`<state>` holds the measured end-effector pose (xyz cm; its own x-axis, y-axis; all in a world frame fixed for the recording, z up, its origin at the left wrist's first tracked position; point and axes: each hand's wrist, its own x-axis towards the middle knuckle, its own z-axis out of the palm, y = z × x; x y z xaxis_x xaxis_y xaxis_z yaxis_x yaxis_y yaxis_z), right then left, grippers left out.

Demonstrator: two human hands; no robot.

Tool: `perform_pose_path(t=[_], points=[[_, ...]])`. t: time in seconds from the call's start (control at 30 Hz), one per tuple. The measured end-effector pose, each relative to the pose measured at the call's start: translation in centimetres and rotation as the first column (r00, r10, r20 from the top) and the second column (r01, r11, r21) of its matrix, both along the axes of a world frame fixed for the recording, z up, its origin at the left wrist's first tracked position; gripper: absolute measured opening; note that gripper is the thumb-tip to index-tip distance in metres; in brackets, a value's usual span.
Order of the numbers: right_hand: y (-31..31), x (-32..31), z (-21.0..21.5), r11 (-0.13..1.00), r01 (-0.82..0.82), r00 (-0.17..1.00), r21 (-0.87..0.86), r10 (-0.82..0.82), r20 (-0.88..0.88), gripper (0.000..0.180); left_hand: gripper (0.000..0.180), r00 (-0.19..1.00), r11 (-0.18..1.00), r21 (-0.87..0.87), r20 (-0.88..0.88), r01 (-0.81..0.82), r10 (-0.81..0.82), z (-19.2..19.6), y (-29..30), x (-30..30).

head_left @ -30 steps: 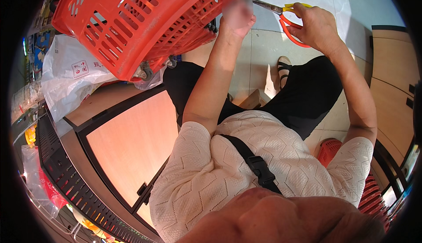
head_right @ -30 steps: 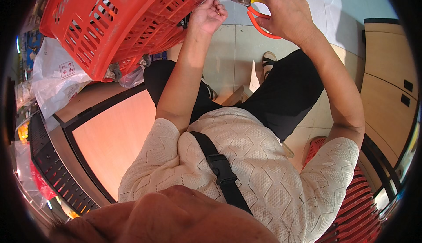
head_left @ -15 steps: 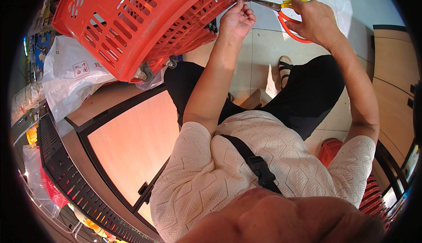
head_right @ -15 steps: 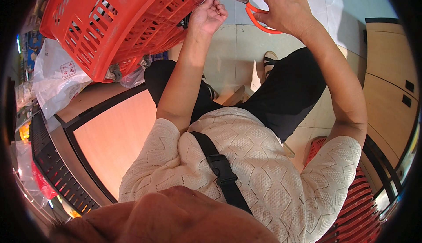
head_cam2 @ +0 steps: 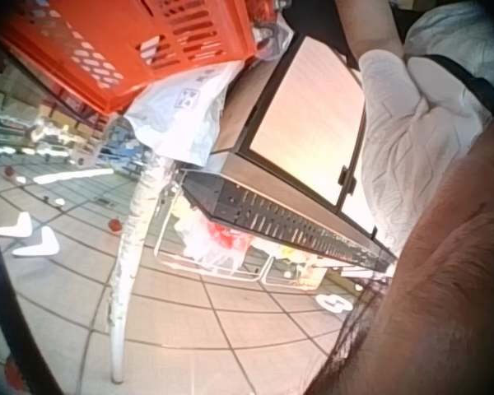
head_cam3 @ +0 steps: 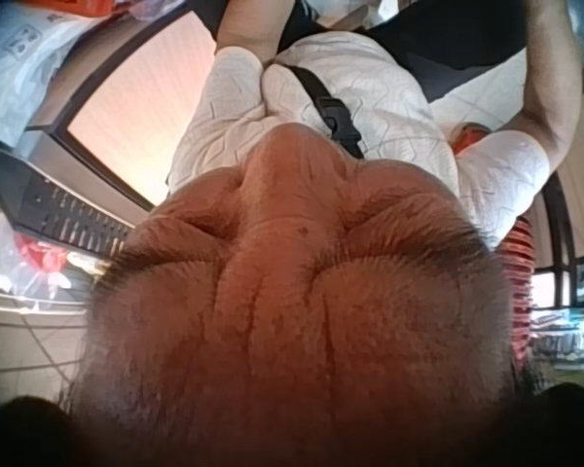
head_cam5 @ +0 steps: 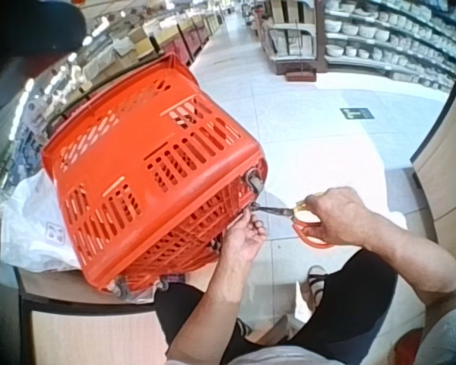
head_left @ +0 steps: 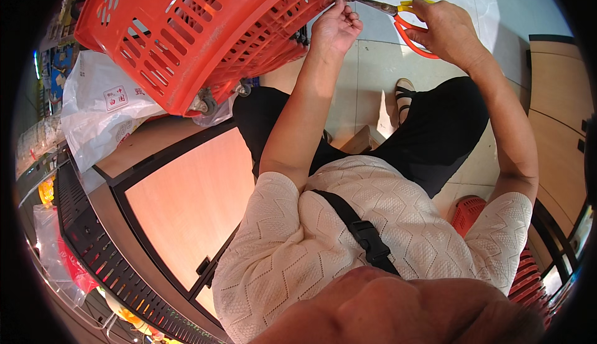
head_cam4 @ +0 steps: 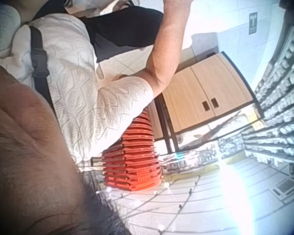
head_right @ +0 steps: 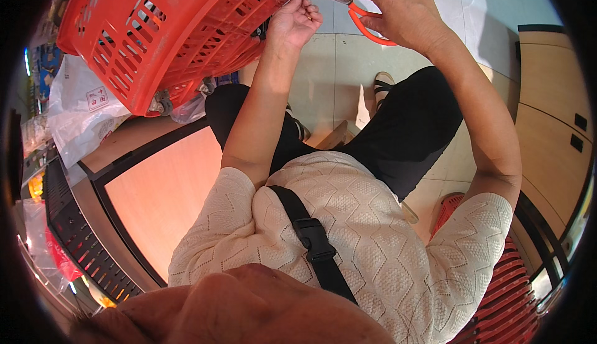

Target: The person sits on the floor of a supermarket and uses scissors to pry and cut a plastic fastener from the side of a red shopping basket.

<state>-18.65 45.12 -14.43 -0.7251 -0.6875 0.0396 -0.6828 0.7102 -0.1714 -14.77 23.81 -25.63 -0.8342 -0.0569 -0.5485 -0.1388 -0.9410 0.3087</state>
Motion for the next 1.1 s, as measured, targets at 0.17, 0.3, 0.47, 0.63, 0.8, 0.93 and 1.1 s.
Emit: perform_pose_path(t=[0.17,0.3,0.47,0.63,0.8,0.93,1.1], points=[[0.2,0.5,-0.7,0.997,0.055,0.988,-0.05,-0.047,0.145,0.034,0.013,1.0,0.999,0.033,-0.022,0.005,-0.005,-0.1,-0.1,0.0],[0.8,0.9,-2.4,0.983,0.108,0.963,-0.152,-0.065,0.262,0.035,0.013,0.996,0.997,0.072,-0.084,0.024,-0.018,-1.1,-0.7,-0.1],[1.3,1.3,-2.6,0.962,0.189,0.913,-0.196,-0.099,0.395,0.032,0.014,1.0,1.0,-0.002,-0.001,0.025,-0.025,-0.2,-0.1,0.0],[1.7,1.8,-3.1,0.964,0.225,0.918,-0.141,-0.161,0.363,0.033,0.015,0.999,0.999,-0.002,-0.022,0.037,-0.037,-0.2,-0.2,0.0],[1.4,2.4,-2.7,0.98,0.143,0.99,-0.141,-0.14,0.032,0.039,0.017,0.999,0.999,-0.001,-0.004,0.033,-0.033,-0.2,-0.2,-0.2],[0.5,2.5,-0.2,0.992,0.123,0.985,0.007,-0.121,-0.122,0.04,0.018,0.999,0.999,-0.021,-0.015,0.028,-0.029,-0.3,-0.2,-0.1],[-0.4,2.1,1.8,0.996,0.06,0.979,0.067,-0.046,-0.201,0.047,0.018,1.0,1.0,0.011,0.001,0.021,-0.021,-0.3,-0.1,-0.2]])
